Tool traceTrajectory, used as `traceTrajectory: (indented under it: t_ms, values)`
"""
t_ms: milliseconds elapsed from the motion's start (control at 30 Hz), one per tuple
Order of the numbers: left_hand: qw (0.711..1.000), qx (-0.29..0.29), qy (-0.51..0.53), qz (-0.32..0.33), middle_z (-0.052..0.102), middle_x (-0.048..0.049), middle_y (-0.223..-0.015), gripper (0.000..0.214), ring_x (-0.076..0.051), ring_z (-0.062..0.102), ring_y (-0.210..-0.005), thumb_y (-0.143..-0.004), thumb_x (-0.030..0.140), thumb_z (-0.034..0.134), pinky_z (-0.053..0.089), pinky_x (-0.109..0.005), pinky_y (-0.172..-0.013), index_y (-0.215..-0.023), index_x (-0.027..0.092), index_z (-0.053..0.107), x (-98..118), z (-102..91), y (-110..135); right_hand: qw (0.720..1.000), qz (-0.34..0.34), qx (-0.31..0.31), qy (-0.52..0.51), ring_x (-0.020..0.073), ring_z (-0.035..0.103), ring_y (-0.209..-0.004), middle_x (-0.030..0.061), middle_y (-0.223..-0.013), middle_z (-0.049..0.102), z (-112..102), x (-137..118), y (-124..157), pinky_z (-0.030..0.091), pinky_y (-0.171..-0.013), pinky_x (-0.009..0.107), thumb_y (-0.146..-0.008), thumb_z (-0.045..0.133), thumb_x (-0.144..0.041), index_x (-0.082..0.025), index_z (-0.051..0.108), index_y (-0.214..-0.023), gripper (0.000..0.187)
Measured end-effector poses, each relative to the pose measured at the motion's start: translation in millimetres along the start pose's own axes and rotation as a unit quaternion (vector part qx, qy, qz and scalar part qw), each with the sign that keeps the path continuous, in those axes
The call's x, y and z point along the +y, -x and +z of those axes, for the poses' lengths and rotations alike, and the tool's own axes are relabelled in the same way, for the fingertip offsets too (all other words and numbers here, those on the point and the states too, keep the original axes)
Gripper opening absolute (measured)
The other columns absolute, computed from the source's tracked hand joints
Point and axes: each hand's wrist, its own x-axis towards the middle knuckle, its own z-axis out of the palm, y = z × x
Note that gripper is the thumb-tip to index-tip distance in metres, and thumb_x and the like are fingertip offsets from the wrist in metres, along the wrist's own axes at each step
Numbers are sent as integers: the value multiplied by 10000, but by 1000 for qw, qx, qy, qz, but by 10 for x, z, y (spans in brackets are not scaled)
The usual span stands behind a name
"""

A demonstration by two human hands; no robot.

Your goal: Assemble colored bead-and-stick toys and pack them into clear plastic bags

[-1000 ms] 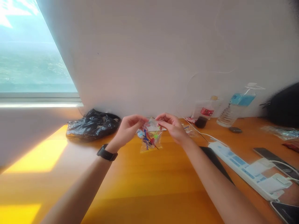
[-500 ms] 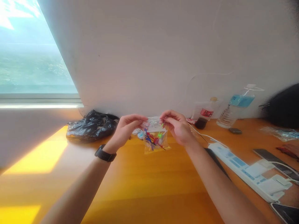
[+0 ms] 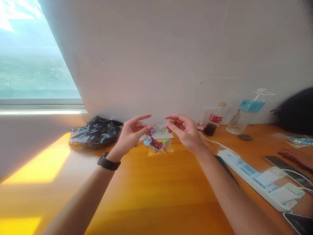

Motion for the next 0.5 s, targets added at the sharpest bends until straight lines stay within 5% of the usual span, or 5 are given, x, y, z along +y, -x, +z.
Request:
traceTrajectory:
  t_ms: [133, 500]
  values:
    - [1000, 4, -3, 6, 811, -106, -955, 271, -209, 758, -820, -821, 352, 840, 620, -304, -765, -994, 147, 802, -47, -18, -20, 1000, -24, 7, 9, 207, 687, -865, 49, -895, 717, -5, -9, -1, 557, -744, 321, -883, 764, -384, -230, 772, -946, 167]
    - [1000, 23, -14, -4, 816, -83, -975, 192, -230, 757, -894, -857, 321, 776, 609, -311, -791, -991, 193, 826, -55, 6, -9, 999, -26, -13, 31, 203, 648, -847, 37, -861, 718, -34, -35, -2, 529, -800, 350, -937, 631, -295, -251, 798, -897, 177]
